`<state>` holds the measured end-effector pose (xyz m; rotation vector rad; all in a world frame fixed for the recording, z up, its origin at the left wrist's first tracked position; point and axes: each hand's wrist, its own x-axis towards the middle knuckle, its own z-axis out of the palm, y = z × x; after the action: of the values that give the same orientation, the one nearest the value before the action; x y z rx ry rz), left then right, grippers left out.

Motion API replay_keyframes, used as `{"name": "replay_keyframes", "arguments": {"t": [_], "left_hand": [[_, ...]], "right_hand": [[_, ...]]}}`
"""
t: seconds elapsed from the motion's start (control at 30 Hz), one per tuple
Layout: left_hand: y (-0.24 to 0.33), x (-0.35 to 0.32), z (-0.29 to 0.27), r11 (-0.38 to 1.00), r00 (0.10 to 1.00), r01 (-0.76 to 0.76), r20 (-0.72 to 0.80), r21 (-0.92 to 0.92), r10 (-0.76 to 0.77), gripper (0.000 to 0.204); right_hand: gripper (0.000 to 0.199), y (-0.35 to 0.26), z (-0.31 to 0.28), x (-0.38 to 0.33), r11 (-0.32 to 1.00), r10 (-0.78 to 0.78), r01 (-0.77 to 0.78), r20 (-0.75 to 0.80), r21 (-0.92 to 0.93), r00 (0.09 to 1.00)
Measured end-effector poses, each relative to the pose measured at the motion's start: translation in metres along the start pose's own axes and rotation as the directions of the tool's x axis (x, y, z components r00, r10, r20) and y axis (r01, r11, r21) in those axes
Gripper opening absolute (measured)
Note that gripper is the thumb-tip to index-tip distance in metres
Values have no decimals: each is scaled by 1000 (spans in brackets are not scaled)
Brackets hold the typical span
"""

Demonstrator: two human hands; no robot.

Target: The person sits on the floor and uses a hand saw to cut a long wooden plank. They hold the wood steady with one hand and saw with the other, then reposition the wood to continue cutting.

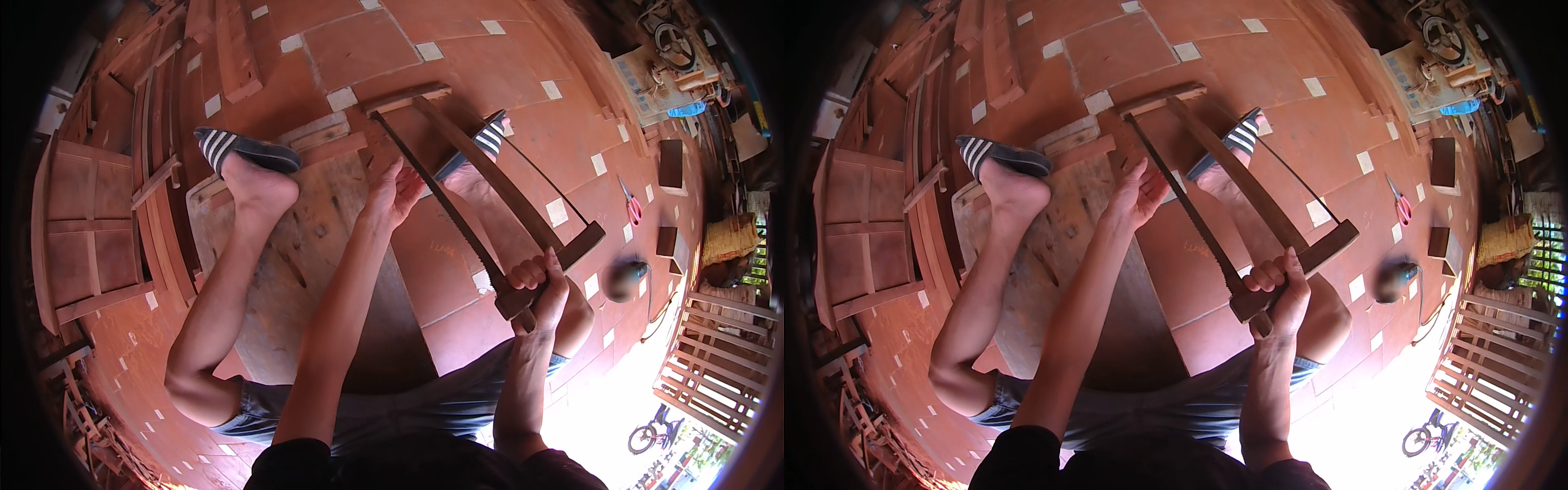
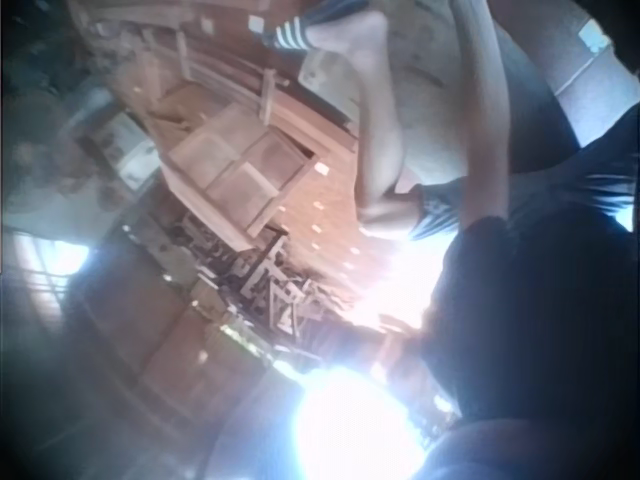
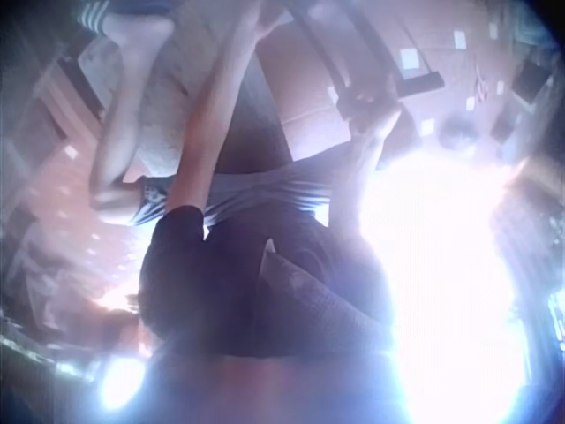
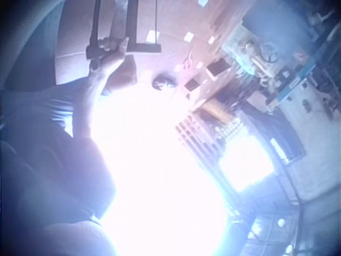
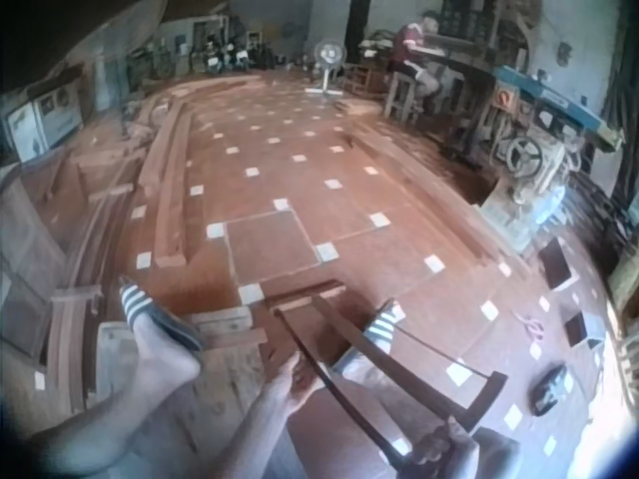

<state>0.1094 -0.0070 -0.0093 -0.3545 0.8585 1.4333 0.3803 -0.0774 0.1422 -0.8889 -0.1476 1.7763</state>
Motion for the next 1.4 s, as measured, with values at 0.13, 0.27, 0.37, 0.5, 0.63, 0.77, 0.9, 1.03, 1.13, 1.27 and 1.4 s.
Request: {"name": "replay_keyframes", "arguments": {"t": [0.13,0.27,0.37,0.5,0.63,0.77,0.9,1.03,1.13,1.27,1.4], "left_hand": [[5,39,-1,1000,1000,-8,-15,-25,8,20],[-2,52,-4,991,997,8,-70,-133,-17,11],[-10,44,-3,991,996,36,-79,-132,-47,9],[-12,31,-7,994,997,69,-15,-88,-71,10],[-20,15,-7,998,998,59,-14,-8,-60,13],[-27,2,-8,999,999,35,-21,31,-34,14],[-33,-16,-2,998,999,31,-37,54,-29,13],[-41,-28,-5,999,999,22,-26,47,-21,14],[-51,-41,1,997,1000,-3,-31,71,5,14],[-63,-58,3,996,999,-36,-8,83,37,14],[-75,-77,7,995,999,-44,29,87,42,16]], "right_hand": [[36,3,-7,0,1000,14,-14,1,2,1000],[37,4,-8,-1,1000,14,-14,-11,-9,1000],[38,3,-13,0,1000,7,-7,-8,-13,1000],[38,4,-10,0,1000,-3,2,-28,-28,1000],[38,5,-14,1,1000,-2,2,-14,-27,1000],[38,7,-13,2,1000,14,-14,20,-2,1000],[38,6,-14,1,1000,20,-20,31,8,999],[38,10,-17,4,999,32,-33,46,25,998],[37,9,-16,3,999,28,-29,31,31,999],[37,10,-12,0,999,27,-27,3,22,1000],[36,8,-17,2,999,33,-34,50,17,998]]}}
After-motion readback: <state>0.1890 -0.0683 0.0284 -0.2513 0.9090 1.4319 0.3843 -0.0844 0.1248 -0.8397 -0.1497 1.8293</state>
